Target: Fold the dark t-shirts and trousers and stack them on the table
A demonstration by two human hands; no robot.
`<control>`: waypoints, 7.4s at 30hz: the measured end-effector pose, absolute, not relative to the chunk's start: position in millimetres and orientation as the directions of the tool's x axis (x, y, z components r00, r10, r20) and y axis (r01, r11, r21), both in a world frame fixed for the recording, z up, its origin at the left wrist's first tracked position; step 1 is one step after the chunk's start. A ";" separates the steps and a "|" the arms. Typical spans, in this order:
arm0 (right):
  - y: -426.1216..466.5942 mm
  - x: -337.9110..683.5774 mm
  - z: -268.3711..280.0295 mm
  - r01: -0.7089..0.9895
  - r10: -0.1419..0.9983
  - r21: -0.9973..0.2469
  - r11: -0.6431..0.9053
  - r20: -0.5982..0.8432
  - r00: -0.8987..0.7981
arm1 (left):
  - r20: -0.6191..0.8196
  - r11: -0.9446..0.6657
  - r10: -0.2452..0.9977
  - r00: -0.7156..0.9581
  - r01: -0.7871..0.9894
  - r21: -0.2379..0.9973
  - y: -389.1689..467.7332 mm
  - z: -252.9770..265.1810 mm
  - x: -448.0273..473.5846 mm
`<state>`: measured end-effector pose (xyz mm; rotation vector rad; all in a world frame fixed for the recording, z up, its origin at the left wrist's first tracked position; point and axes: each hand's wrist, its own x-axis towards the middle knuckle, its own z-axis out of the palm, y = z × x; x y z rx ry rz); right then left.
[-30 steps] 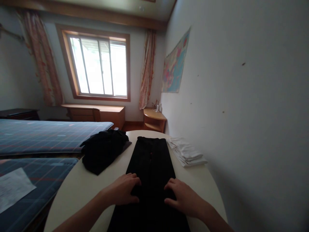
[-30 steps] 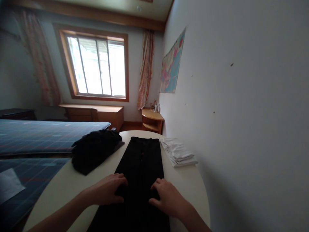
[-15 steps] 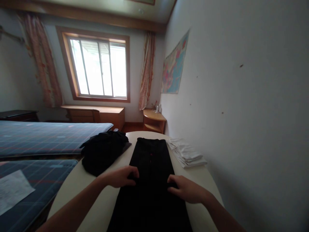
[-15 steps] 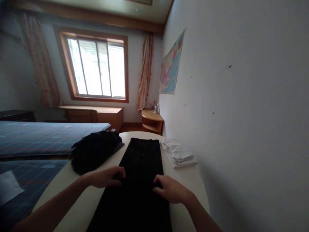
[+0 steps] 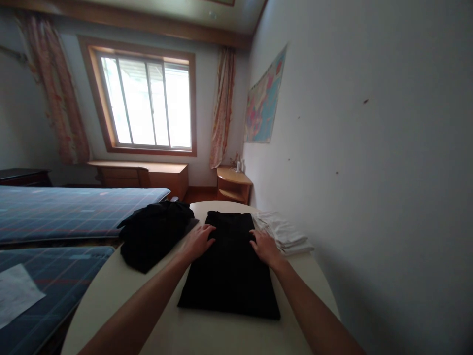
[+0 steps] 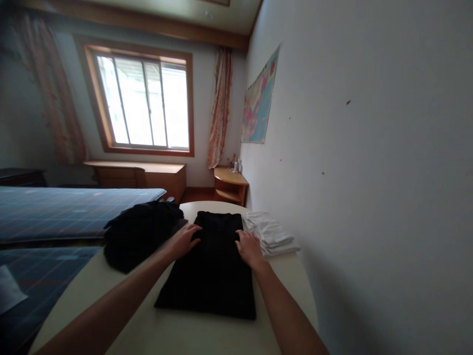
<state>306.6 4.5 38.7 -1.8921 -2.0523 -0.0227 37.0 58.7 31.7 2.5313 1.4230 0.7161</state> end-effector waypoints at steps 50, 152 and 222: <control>-88.9 308.9 48.8 0.933 0.959 -0.242 0.265 -0.032 -0.281 | 0.098 -0.433 0.877 0.471 0.685 0.585 -25.2 23.2 -8.3; -33.9 331.6 47.4 0.872 0.935 -0.446 0.201 -0.177 -0.306 | -0.169 -0.395 0.779 0.604 0.682 0.616 32.5 28.8 -34.6; 19.3 309.3 -12.1 0.903 0.969 -0.362 0.230 0.168 -0.179 | 0.274 -0.495 0.869 0.413 0.744 0.449 63.2 -26.4 32.0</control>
